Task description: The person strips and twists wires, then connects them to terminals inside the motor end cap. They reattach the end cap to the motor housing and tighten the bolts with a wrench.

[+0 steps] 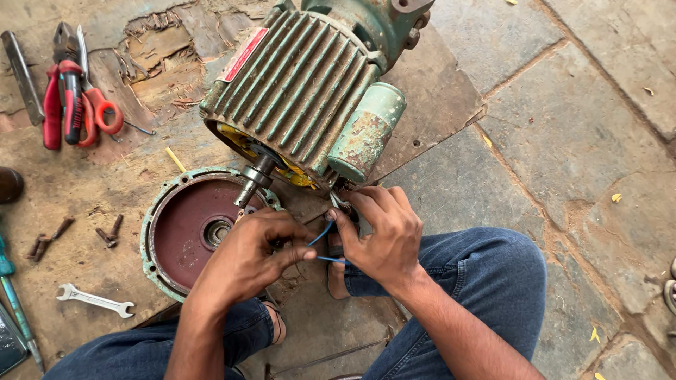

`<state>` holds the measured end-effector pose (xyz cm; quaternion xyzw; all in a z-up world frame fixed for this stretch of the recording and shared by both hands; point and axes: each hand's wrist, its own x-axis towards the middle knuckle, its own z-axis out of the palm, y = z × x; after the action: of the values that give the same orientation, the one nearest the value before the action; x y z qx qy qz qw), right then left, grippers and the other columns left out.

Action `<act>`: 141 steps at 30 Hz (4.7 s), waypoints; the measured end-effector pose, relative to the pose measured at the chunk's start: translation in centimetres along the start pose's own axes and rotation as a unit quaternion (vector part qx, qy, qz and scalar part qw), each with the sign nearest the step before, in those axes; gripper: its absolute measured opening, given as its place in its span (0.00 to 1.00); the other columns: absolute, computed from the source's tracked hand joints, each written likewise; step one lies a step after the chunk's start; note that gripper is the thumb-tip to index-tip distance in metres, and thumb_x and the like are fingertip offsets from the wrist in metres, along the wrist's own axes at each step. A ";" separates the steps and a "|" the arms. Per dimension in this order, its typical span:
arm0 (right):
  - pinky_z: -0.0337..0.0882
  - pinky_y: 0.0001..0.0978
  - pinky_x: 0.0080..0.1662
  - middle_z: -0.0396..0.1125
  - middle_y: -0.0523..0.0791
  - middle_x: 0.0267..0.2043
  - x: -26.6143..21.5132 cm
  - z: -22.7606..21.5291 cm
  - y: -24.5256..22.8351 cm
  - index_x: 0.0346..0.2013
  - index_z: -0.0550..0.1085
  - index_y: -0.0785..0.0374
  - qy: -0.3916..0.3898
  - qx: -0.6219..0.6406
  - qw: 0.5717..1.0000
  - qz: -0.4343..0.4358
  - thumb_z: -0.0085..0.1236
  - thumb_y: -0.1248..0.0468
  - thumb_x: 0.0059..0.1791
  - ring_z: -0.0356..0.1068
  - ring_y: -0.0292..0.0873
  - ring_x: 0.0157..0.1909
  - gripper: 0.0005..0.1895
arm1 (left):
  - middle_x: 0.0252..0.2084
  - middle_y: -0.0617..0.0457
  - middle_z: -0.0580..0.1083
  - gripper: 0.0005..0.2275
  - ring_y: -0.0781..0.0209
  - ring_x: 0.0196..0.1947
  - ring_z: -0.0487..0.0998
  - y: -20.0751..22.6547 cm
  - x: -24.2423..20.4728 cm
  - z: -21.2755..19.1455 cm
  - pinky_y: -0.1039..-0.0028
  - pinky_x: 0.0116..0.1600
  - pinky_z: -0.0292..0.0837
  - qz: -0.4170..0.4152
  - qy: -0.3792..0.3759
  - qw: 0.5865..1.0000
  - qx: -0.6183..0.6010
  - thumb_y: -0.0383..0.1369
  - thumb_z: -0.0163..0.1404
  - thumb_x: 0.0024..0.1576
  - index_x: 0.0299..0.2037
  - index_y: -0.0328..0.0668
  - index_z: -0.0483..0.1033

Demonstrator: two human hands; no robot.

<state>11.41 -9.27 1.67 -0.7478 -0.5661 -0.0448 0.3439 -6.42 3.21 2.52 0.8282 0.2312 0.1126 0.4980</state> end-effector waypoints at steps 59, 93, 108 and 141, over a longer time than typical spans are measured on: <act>0.71 0.35 0.38 0.74 0.45 0.33 0.7 1.1 2.3 0.34 0.79 0.64 0.078 0.032 0.996 0.006 0.75 0.64 0.43 0.72 0.43 0.35 0.12 | 0.38 0.46 0.82 0.08 0.67 0.33 0.79 -2.5 2.8 5.9 0.80 0.35 0.74 -0.179 0.280 0.891 -0.309 0.23 0.56 0.58 0.47 0.34 0.83; 0.67 0.33 0.37 0.73 0.40 0.34 0.2 1.2 3.2 0.38 0.79 0.61 0.114 0.031 0.992 -0.035 0.76 0.61 0.47 0.67 0.40 0.36 0.13 | 0.43 0.47 0.79 0.06 0.59 0.38 0.81 -0.9 2.5 7.5 0.74 0.42 0.76 0.061 0.396 0.910 0.108 0.15 0.54 0.65 0.45 0.32 0.82; 0.64 0.33 0.35 0.75 0.40 0.34 -0.1 1.7 3.6 0.38 0.79 0.63 0.109 0.018 0.993 -0.048 0.75 0.62 0.48 0.66 0.37 0.32 0.12 | 0.35 0.47 0.81 0.05 0.61 0.29 0.81 -0.2 2.8 7.8 0.72 0.35 0.74 -0.071 0.401 0.913 -0.030 0.22 0.55 0.61 0.44 0.32 0.83; 0.73 0.37 0.48 0.75 0.48 0.42 -1.0 -0.1 -0.9 0.45 0.80 0.69 0.024 0.056 0.989 -0.132 0.69 0.70 0.48 0.73 0.47 0.44 0.12 | 0.36 0.49 0.82 0.06 0.62 0.34 0.84 2.4 -0.1 3.8 0.74 0.40 0.78 -0.038 0.250 0.964 -0.084 0.23 0.57 0.55 0.40 0.35 0.83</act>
<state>10.27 -10.03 1.72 -0.6449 -0.6532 -0.0760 0.3894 -4.23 -0.70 2.77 0.7194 0.3698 0.3162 0.4958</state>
